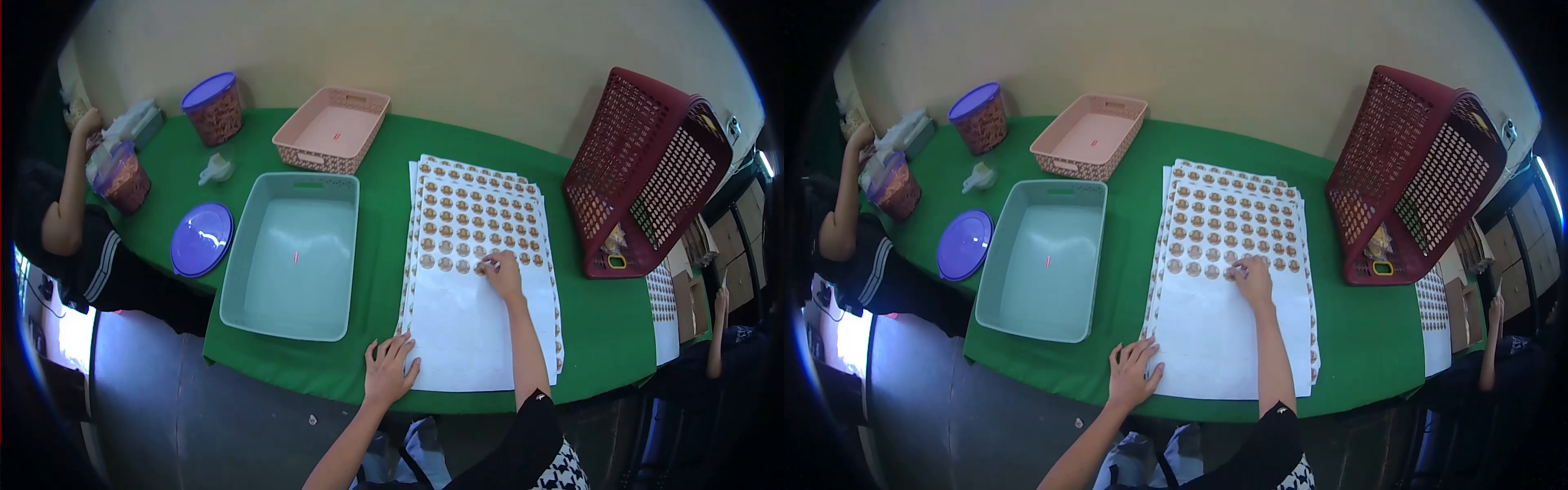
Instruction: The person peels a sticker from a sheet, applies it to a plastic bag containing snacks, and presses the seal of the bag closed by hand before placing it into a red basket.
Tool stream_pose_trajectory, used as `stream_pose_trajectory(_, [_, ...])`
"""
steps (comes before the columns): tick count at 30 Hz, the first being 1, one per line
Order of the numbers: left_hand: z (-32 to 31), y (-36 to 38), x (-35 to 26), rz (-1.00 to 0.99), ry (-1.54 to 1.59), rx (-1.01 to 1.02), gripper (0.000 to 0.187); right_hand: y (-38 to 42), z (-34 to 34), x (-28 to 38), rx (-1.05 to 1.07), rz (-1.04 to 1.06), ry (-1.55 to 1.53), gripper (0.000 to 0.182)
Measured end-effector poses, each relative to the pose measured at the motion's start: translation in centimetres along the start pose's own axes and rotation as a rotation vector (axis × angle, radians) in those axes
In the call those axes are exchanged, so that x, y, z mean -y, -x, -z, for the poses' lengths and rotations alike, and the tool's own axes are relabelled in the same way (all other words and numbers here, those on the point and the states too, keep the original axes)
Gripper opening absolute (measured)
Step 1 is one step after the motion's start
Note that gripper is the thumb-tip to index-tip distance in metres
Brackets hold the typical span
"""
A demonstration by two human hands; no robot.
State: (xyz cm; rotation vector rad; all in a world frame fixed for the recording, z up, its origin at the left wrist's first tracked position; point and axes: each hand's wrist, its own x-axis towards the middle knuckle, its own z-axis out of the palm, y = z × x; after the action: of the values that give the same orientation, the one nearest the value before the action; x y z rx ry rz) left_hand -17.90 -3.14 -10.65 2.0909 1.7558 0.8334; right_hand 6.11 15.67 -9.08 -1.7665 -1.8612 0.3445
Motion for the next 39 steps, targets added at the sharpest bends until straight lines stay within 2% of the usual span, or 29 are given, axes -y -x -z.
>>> stream_pose_trajectory(8, [-0.1, 0.0, 0.2, -0.012, -0.008, -0.003, 0.031, -1.5, -0.1, -0.6, 0.084, -0.007, -0.012, 0.011])
stream_pose_trajectory(10, [-0.1, -0.2, 0.2, -0.014, -0.023, 0.005, 0.031, -1.7, 0.2, -0.1, 0.177, -0.079, -0.013, 0.011])
stream_pose_trajectory(14, [-0.2, -0.1, 0.1, -0.021, -0.03, -0.007, 0.031, -1.4, -0.4, -0.1, 0.214, -0.041, -0.073, 0.009])
stream_pose_trajectory(16, [-0.2, -0.2, 0.2, -0.033, -0.023, -0.015, 0.032, -0.5, -0.3, 0.2, 0.044, 0.036, -0.064, 0.01])
stream_pose_trajectory(20, [-0.3, -0.1, 0.1, -0.036, -0.022, -0.016, 0.032, -0.3, -0.8, -0.7, 0.068, 0.061, -0.078, 0.017])
stream_pose_trajectory(22, [-0.2, -0.1, 0.1, -0.046, -0.027, -0.014, 0.032, -0.5, -1.1, -1.1, 0.098, 0.168, 0.071, 0.022])
stream_pose_trajectory(28, [-0.3, -0.1, 0.0, -0.029, -0.021, 0.014, 0.032, 0.6, -1.2, 0.1, -0.065, 0.162, -0.003, 0.026])
stream_pose_trajectory(32, [-0.3, 0.0, 0.1, -0.033, -0.021, 0.011, 0.032, 0.7, -1.4, 0.4, -0.011, 0.148, 0.037, 0.027])
stream_pose_trajectory(34, [-0.3, -0.1, 0.1, -0.036, -0.021, 0.006, 0.033, 0.9, -1.5, 0.6, -0.12, 0.143, 0.003, 0.028])
stream_pose_trajectory(35, [-0.4, -0.1, 0.1, -0.037, -0.045, 0.004, 0.032, 0.8, -1.3, 0.6, -0.122, 0.142, 0.003, 0.028])
stream_pose_trajectory(37, [-0.4, -0.1, 0.0, -0.04, -0.07, 0.008, 0.032, 0.7, -0.8, 0.7, 0.06, 0.033, -0.008, 0.029])
stream_pose_trajectory(39, [-0.3, -0.1, 0.0, -0.032, -0.063, 0.006, 0.032, 0.9, -0.4, 0.9, 0.038, 0.048, 0.016, 0.03])
